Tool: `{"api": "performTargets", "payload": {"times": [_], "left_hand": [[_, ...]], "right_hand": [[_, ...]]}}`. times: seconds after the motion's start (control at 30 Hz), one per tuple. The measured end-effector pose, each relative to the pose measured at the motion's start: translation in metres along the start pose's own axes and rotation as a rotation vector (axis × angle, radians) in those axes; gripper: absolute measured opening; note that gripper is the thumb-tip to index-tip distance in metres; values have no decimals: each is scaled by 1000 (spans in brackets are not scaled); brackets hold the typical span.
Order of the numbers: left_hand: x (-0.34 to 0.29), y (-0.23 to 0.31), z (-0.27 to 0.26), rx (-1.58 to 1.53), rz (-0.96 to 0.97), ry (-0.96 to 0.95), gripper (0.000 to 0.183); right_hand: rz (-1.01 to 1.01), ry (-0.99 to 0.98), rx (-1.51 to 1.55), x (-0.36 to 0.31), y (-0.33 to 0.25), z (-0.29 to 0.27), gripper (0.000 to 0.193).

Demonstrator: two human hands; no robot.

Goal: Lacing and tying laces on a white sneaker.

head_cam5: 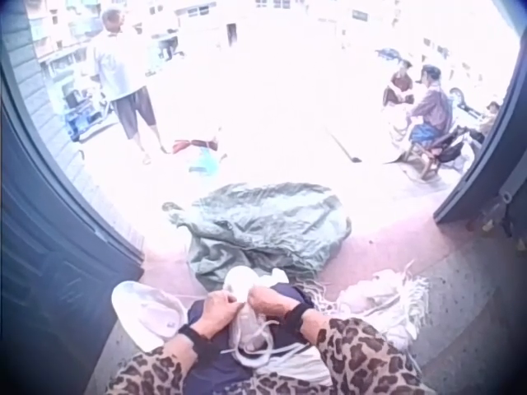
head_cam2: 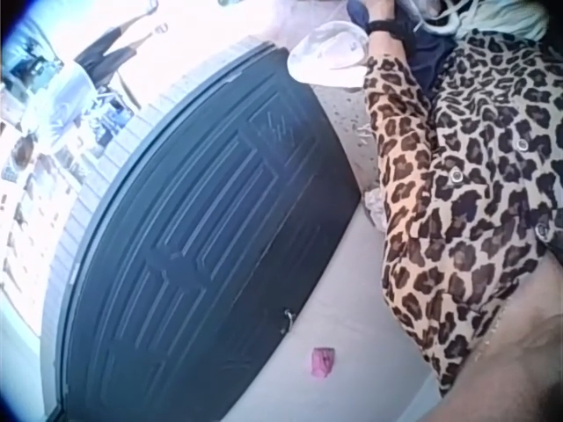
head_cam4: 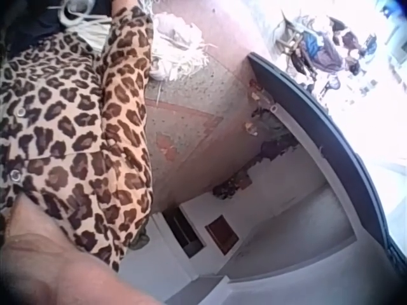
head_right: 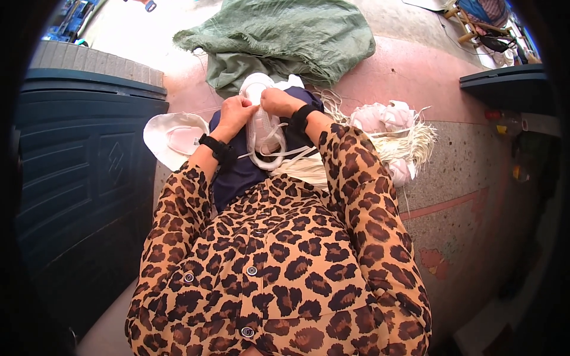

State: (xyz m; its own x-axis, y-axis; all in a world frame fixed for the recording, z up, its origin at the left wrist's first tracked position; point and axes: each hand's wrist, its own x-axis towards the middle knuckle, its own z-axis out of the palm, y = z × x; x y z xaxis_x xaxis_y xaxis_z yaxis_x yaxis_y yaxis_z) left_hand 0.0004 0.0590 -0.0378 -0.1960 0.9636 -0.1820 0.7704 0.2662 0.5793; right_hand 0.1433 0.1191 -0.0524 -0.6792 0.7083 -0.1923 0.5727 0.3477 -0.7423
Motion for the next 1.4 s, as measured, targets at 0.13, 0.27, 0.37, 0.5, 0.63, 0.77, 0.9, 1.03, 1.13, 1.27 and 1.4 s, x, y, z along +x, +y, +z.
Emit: {"api": "performTargets", "payload": {"times": [0.13,0.27,0.37,0.5,0.63,0.77,0.9,1.03,1.13,1.27,1.4], "left_hand": [[-1,-3,-2,-93,66,-7,24],[-4,-4,-3,-110,82,-10,24],[-5,-4,1,-103,99,8,24],[-5,-7,4,-72,167,49,21],[4,-12,7,106,432,37,14],[9,-17,6,144,487,20,12],[11,-14,4,195,388,-36,13],[10,-8,1,173,297,-99,12],[10,-6,0,203,380,-80,11],[13,-7,-7,434,533,-60,12],[16,-20,-46,746,479,-65,13]], "right_hand": [[87,-31,207,0,11,1,16],[150,151,193,-6,8,6,14],[125,257,192,-4,-2,14,17],[70,274,82,-5,-6,18,22],[71,221,146,-6,0,13,26],[95,233,173,-8,-3,13,27],[124,264,164,-9,-5,15,28],[167,145,463,-9,0,15,30],[312,85,735,-9,1,16,28],[98,176,318,-18,-2,6,32],[125,4,338,-39,0,-26,36]]}}
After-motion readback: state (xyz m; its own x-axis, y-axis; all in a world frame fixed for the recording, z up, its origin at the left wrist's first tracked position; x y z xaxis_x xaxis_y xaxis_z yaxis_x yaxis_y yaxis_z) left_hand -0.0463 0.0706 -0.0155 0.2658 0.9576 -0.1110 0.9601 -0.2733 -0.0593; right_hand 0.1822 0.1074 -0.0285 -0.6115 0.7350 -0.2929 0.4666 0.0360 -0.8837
